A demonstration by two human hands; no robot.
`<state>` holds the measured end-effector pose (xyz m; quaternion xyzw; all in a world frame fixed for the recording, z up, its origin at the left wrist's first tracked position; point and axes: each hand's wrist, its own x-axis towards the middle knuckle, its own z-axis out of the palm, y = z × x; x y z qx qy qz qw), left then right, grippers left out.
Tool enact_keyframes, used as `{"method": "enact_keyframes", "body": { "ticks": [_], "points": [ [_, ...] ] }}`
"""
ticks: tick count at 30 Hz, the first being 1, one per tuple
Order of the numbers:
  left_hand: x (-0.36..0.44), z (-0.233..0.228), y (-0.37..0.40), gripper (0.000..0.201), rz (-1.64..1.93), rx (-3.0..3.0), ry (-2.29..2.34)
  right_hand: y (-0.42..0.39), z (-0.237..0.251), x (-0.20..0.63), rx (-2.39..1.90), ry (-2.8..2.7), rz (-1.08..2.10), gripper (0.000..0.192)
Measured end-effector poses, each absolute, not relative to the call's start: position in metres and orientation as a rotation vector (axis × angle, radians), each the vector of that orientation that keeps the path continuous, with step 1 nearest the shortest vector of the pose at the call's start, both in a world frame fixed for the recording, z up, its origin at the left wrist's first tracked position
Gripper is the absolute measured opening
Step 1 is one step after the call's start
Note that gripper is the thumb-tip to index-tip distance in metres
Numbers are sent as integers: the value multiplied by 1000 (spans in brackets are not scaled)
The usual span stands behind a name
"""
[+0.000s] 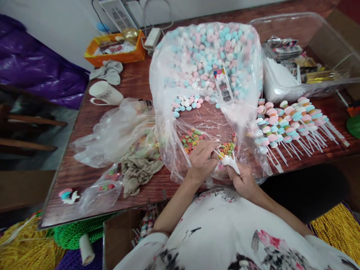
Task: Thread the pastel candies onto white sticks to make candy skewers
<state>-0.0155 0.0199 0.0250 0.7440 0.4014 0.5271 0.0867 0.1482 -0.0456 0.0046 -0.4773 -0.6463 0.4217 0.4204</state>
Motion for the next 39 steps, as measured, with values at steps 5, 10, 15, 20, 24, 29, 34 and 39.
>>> {"method": "enact_keyframes", "body": {
  "ticks": [5,10,15,20,24,29,34,39],
  "points": [
    [-11,25,19,39,1575,2265,1174,-46,1,146,-1162,-1497,1134,32],
    [-10,24,15,31,1411,2151,1260,-42,-1,148,-1201,-1471,1133,35],
    [-17,28,11,53,1429,1617,1173,-35,-4,162,-1224,-1451,1147,35],
    [-16,36,13,24,1334,1708,1109,-35,-6,172,-1228,-1493,1138,39],
    [-8,30,13,25,1350,1762,1086,-39,-8,173,-1226,-1495,1110,40],
    [-5,24,12,34,1346,1839,1026,-42,-8,175,-1200,-1542,1072,38],
    [-1,19,8,28,1391,1810,1052,-44,-8,173,-1227,-1435,1139,41],
    [6,10,-7,32,1449,1733,1053,-47,-11,170,-1253,-1380,1141,42]
  ]
}}
